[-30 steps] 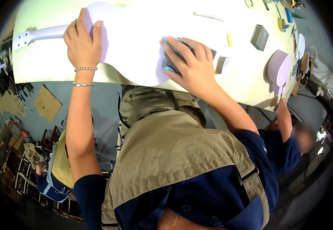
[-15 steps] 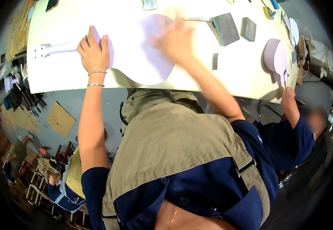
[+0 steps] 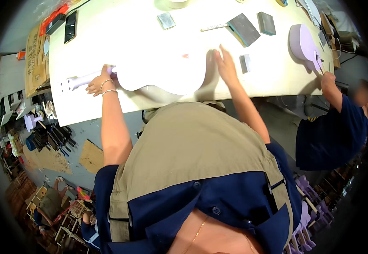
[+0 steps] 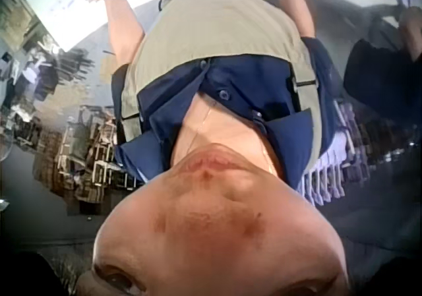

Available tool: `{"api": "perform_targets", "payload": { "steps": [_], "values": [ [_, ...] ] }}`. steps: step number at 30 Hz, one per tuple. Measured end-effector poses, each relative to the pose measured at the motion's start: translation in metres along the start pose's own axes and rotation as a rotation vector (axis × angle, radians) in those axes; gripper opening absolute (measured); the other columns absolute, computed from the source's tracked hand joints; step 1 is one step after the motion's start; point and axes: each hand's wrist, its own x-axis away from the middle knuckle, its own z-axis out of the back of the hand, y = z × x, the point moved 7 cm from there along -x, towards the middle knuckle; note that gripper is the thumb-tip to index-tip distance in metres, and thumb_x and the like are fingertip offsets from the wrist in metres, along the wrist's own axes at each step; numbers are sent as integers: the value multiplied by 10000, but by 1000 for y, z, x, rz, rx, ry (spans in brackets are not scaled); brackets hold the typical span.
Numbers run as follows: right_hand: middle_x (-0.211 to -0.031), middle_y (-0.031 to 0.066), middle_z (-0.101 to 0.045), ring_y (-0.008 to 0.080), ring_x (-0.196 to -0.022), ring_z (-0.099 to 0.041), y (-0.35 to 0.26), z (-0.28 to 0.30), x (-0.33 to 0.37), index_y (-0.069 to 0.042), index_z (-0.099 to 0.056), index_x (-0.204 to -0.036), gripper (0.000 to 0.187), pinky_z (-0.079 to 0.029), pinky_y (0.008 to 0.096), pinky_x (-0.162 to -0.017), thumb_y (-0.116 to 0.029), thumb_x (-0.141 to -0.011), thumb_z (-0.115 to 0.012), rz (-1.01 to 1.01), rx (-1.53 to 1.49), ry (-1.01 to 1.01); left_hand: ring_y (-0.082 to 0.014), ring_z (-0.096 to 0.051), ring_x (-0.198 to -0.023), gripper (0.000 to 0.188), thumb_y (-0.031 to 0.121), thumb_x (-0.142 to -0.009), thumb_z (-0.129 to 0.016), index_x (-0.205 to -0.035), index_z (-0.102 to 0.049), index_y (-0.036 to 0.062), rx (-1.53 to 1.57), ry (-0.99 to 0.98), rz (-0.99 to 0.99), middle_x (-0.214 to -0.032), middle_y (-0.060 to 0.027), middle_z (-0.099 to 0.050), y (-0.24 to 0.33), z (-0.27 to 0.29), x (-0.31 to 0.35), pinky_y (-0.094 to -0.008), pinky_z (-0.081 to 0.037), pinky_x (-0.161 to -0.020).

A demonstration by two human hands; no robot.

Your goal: The person sands the body and neck of a light purple ukulele with sanding blocks, then uses a small tool to clean the edges of the tuning holes on the headstock. The person places the finished ukulele on a rack and repeats the process with another ukulele.

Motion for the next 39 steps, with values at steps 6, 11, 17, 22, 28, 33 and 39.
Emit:
{"api": "perform_targets", "payload": {
  "steps": [6,11,17,22,28,33,39],
  "values": [
    [-1207,222,-543,285,-1127,-505,-7,-39,52,53,-454,-1284,556,-344,348,-990,-399,-980,-342,-139,-607,-18,-360,-542,-1103,882,-120,-666,-688,-1336,-115,-81,798,4,27,-1342,-279,-300,42,30,55,-374,-587,-702],
    [-1202,229,-541,278,-1124,-503,8,-36,48,61,-430,-1300,552,-342,335,-989,-377,-983,-321,-246,-475,26,-373,-478,-1179,534,-18,-818,-584,-1275,-311,-66,1488,-701,-116,-1283,-271,-405,63,31,46,-482,-471,-941],
    [-1390,265,-342,355,-1314,-302,-20,-13,31,45,-298,-1384,652,-199,479,-1074,-436,-947,-352,34,149,151,-389,-379,-1265,396,132,-912,-499,-1257,-388,-28,1415,-925,-159,-1334,-236,-374,82,80,93,-542,-363,-1015],
    [-1482,204,-213,321,-1390,-169,-75,-34,5,5,-245,-1417,723,-83,564,-1090,-513,-924,-348,198,317,85,-428,-471,-1180,529,158,-903,-517,-1345,-294,-29,1353,-910,-372,-1332,-270,-391,91,109,109,-481,-448,-941],
    [-1486,144,-246,287,-1384,-202,-181,-62,38,-80,-282,-1426,709,-108,539,-1099,-526,-891,-417,587,271,-11,-404,-563,-1073,534,191,-895,-550,-1321,-340,-53,1249,-746,-423,-1263,-270,-470,102,146,149,-431,-495,-884],
    [-1497,166,-202,309,-1389,-180,-139,-41,54,-120,-260,-1442,704,-97,540,-1097,-510,-885,-440,497,273,-48,-391,-605,-994,523,226,-882,-595,-1278,-407,-57,1160,-676,-439,-1116,-236,-550,99,167,160,-401,-544,-812],
    [-1471,201,-226,292,-1373,-206,11,1,50,-6,-182,-1434,725,-158,437,-1106,-377,-913,-522,33,-376,271,-334,-635,-932,456,208,-880,-609,-1210,-472,-74,1250,-770,-583,-1031,-244,-561,120,178,178,-426,-575,-793]
  ]
}}
